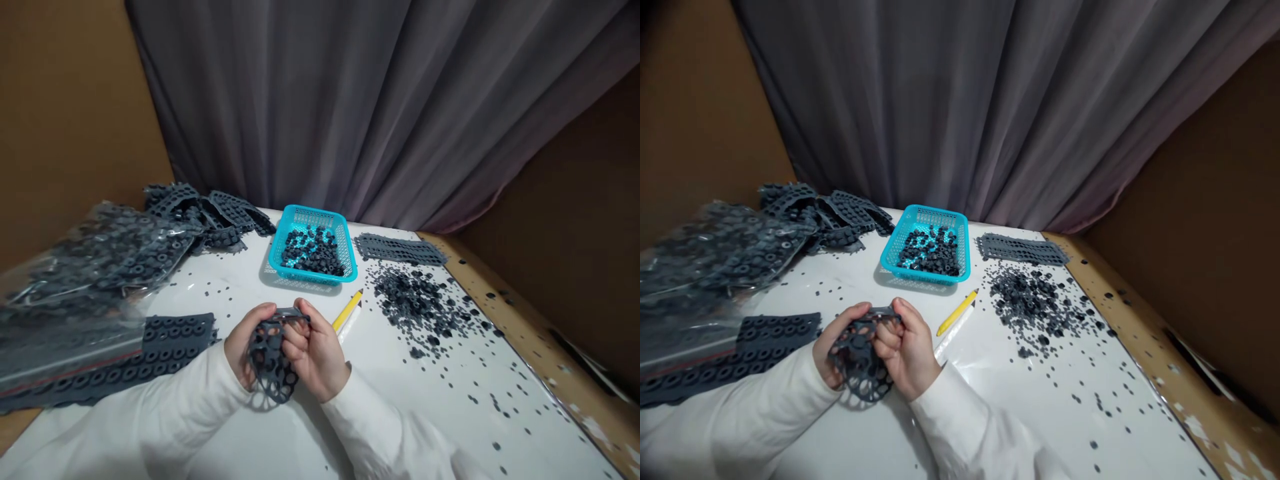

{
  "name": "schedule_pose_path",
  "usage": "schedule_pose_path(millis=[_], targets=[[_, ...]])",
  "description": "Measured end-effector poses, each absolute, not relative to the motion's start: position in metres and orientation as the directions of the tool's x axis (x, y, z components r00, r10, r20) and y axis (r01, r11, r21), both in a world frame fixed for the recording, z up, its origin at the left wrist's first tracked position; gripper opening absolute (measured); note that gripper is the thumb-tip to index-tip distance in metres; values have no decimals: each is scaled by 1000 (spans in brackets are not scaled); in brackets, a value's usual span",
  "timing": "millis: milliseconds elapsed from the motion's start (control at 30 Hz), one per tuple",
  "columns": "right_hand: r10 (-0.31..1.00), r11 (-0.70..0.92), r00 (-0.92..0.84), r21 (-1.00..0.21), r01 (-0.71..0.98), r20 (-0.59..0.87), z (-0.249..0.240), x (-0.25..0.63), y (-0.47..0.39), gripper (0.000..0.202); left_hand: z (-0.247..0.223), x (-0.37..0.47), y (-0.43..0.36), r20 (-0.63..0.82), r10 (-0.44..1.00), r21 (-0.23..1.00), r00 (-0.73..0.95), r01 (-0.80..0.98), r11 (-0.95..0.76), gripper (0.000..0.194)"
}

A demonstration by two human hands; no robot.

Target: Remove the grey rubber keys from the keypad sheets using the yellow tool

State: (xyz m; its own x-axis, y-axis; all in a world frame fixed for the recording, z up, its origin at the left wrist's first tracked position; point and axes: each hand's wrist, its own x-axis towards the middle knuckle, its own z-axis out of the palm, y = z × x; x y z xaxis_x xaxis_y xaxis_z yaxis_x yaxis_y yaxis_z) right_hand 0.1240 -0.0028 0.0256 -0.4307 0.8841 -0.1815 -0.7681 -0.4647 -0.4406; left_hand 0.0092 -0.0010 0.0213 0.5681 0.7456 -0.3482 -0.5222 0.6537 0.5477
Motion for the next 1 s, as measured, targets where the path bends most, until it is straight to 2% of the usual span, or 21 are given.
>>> schedule_pose_path(millis=[67,133,200,267,333,367,467,567,667,767,900,1000], targets=[[903,-429,-373,-444,-787,-211,24,117,-2,43,20,6,1,-343,723,531,600,-511,676,38],[929,-367,-288,-487,-792,-231,21,109,-3,43,17,4,3,-329,752,586,571,-500,637,40],[963,-268,-190,-608,-748,-190,18,106,-4,43,15,4,5,-309,812,689,496,-471,550,39],[984,-138,-171,-810,-570,-48,18,112,-3,40,13,4,5,-244,905,816,348,-431,385,35],[942,25,-315,-961,-276,114,24,127,1,40,12,3,4,-108,966,931,236,-317,181,35],[895,93,-422,-985,-149,148,29,137,4,40,12,3,3,-28,971,969,236,-232,84,37],[738,254,-663,-962,99,127,46,165,11,36,14,4,-2,132,919,991,371,-28,-131,37],[694,350,-711,-917,194,115,51,180,10,34,14,7,-6,156,870,983,468,10,-182,43],[752,298,-642,-945,132,147,39,178,4,41,13,9,-8,101,856,986,507,67,-156,50],[828,83,-549,-993,-80,113,20,165,-3,42,12,10,-7,90,889,990,448,53,-127,48],[911,-184,-412,-918,-351,-25,8,143,-9,39,12,10,-7,48,937,998,345,-44,-35,43],[954,-247,-274,-846,-472,-126,10,127,-13,39,9,9,-7,-26,959,989,284,-134,66,39]])
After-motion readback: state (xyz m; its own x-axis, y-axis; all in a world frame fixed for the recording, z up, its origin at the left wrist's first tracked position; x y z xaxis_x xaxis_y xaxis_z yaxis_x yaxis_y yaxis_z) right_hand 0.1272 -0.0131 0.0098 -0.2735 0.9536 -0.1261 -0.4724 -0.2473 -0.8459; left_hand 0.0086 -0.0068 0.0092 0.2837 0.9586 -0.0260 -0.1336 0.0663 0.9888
